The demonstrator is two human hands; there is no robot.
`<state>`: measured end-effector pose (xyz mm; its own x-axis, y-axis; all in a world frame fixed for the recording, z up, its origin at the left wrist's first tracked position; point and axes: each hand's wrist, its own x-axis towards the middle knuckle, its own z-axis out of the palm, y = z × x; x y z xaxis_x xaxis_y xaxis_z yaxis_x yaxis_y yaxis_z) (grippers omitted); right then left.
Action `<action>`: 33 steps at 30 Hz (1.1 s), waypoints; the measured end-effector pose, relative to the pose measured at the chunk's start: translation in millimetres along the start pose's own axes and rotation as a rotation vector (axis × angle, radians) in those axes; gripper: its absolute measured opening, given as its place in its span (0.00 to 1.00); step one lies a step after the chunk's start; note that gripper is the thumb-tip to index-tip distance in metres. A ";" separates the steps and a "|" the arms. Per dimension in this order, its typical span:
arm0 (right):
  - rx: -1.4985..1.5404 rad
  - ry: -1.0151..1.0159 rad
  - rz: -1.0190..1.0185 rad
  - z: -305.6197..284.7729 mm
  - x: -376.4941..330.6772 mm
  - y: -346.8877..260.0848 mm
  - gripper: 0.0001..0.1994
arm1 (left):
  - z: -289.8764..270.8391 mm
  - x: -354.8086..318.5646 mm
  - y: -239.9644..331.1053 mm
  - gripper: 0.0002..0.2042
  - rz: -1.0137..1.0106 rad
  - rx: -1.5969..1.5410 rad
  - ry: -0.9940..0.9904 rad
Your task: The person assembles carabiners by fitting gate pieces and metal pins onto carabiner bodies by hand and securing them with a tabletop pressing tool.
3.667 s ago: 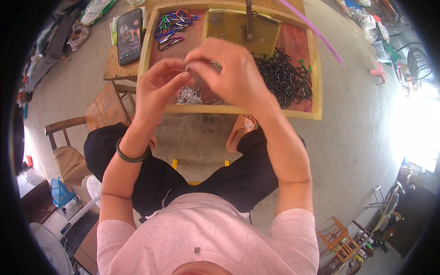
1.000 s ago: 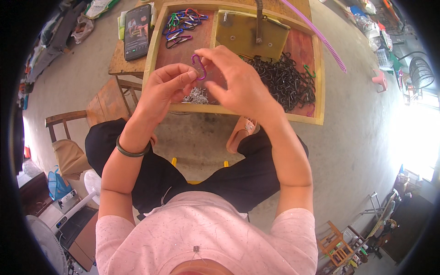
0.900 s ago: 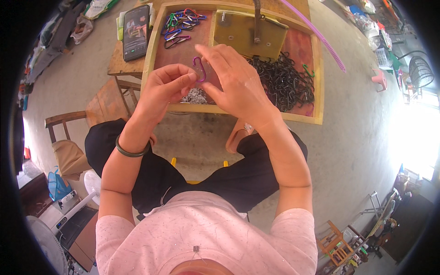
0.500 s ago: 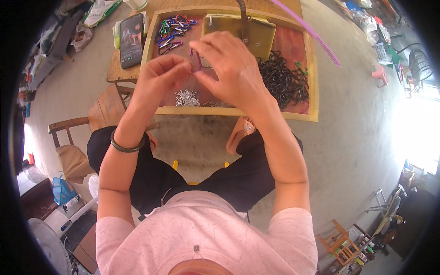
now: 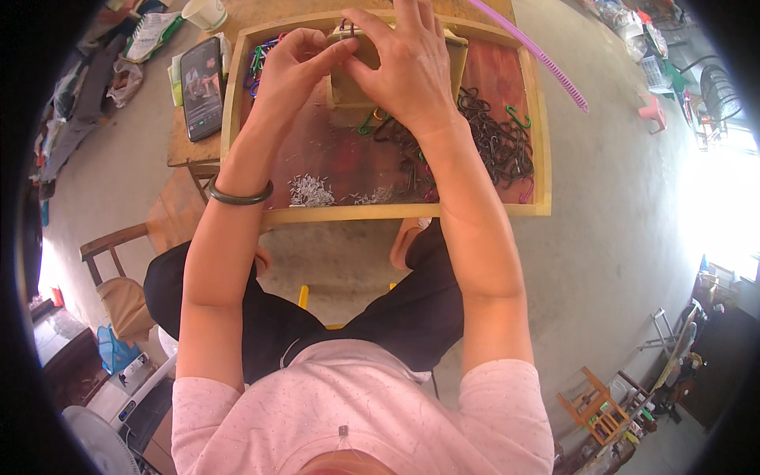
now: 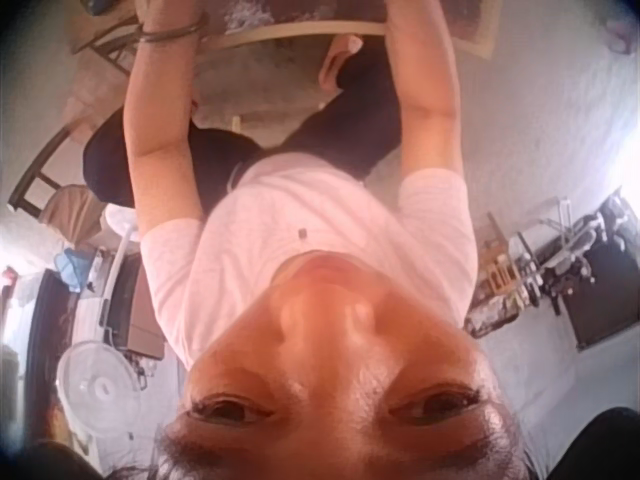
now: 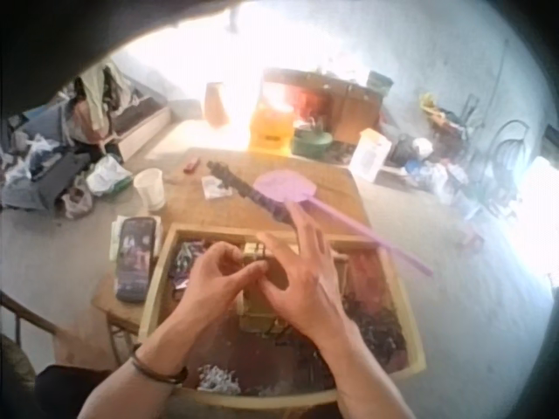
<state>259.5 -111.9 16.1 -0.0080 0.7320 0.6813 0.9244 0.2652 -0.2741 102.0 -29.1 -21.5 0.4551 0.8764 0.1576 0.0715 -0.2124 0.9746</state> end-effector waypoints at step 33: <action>0.176 -0.090 0.051 -4.2 14.2 -5.8 0.20 | -2.1 -15.2 -2.6 0.27 0.023 0.478 0.037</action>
<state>255.5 -105.6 30.2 -0.0043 0.7982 0.6024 0.8439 0.3261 -0.4260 93.1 -40.9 -26.1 0.4299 0.8821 0.1929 0.4654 -0.3995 0.7898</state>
